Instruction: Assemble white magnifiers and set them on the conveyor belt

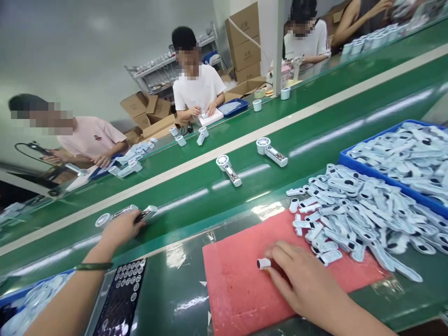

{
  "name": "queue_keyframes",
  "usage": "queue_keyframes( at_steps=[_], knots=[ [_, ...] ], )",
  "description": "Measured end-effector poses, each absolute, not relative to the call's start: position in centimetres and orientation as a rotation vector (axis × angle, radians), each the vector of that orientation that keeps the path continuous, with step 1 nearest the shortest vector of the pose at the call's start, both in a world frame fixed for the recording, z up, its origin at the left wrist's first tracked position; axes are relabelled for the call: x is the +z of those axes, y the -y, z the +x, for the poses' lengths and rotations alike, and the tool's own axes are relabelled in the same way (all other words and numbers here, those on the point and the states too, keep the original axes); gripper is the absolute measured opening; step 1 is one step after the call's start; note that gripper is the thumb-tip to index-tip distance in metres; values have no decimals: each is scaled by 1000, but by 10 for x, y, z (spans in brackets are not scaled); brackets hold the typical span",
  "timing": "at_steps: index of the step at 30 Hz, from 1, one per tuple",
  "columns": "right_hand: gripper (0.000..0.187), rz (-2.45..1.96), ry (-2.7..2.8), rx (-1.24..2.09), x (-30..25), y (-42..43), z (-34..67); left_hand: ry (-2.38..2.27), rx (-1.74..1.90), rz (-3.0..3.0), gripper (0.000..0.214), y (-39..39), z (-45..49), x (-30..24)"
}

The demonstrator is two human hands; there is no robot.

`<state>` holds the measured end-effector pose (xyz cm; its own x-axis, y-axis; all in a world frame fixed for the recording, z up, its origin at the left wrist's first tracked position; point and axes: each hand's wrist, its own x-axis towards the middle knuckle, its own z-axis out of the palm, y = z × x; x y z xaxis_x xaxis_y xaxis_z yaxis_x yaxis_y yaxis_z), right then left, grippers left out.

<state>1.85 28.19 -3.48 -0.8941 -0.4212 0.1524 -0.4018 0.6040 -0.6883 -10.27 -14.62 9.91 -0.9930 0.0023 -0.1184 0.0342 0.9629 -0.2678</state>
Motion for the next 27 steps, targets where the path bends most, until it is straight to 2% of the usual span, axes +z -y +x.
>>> queue_keyframes(
  at_steps=[4, 7, 11, 15, 20, 24, 27],
  knots=[
    [25, -806, -2913, -876, -31, -296, 20, -2929, -396, 406, 19, 80, -81, 83],
    [28, -840, -3067, -707, -25, -305, 19, -2857, -399, 999, 17, 7, -48, 78],
    [25, -688, -3316, -625, -6, -314, 17, -2764, -269, 1506, 20, -62, -18, 62],
    [21, -645, -3255, -788, 8, -316, 23, -2769, 0, 1424, 40, -71, -19, 36],
    [22, -714, -3100, -923, 10, -299, 26, -2792, 569, 1217, 53, -47, -19, 22],
    [17, -810, -3048, -856, 7, -280, 21, -2771, 845, 1219, 49, -44, -11, 21],
    [13, -837, -3030, -771, 7, -273, 17, -2774, 915, 1236, 35, -48, -9, 20]
  ],
)
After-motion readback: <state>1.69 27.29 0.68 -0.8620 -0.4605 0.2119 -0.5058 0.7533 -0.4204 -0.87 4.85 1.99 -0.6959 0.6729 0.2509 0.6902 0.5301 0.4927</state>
